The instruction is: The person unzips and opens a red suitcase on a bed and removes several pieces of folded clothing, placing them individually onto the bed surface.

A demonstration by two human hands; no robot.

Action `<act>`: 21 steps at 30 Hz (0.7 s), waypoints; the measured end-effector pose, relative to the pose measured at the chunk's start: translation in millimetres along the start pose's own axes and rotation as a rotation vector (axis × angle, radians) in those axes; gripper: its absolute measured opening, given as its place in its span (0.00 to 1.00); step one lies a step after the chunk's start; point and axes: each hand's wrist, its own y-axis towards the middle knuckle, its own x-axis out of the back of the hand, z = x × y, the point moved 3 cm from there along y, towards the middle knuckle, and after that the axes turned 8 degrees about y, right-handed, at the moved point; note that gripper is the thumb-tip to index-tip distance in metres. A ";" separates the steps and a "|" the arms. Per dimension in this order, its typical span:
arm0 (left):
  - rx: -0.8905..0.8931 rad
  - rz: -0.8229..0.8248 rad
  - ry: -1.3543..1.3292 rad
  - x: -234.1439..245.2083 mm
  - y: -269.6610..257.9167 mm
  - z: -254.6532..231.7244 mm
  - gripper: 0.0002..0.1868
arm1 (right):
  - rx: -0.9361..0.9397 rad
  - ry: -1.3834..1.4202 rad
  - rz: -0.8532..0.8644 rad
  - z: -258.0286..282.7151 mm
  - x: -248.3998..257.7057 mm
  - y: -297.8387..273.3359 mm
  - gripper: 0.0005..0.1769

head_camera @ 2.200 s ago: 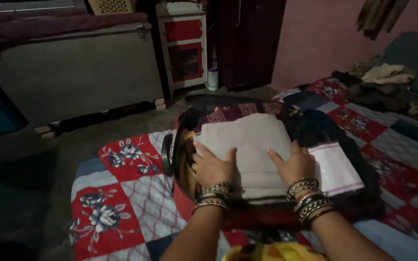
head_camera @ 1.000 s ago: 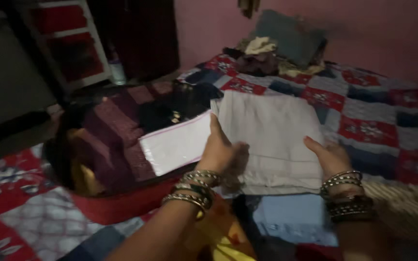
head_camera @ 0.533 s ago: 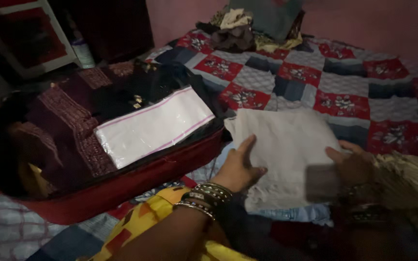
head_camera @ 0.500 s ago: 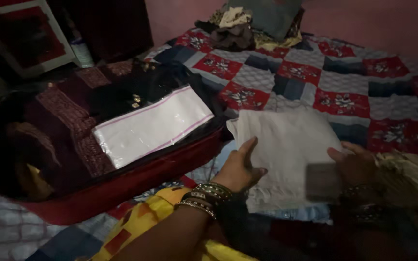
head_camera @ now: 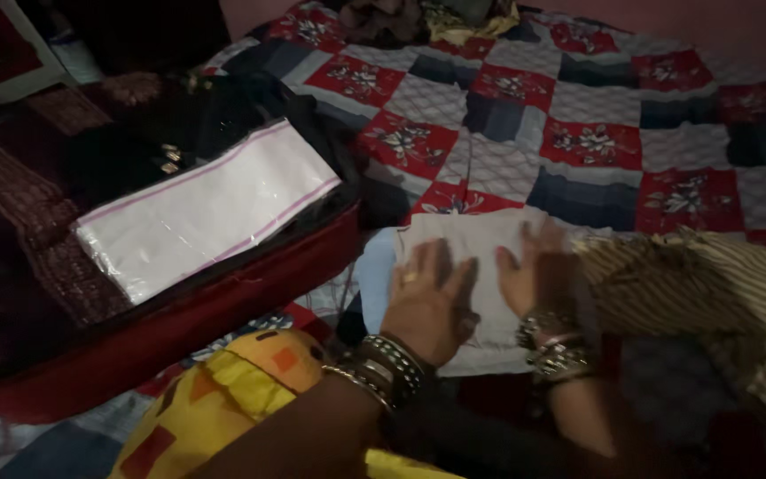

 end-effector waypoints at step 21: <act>0.059 0.217 0.148 -20.3 -6.9 46.4 0.30 | 0.051 0.042 0.037 43.0 -19.2 5.0 0.38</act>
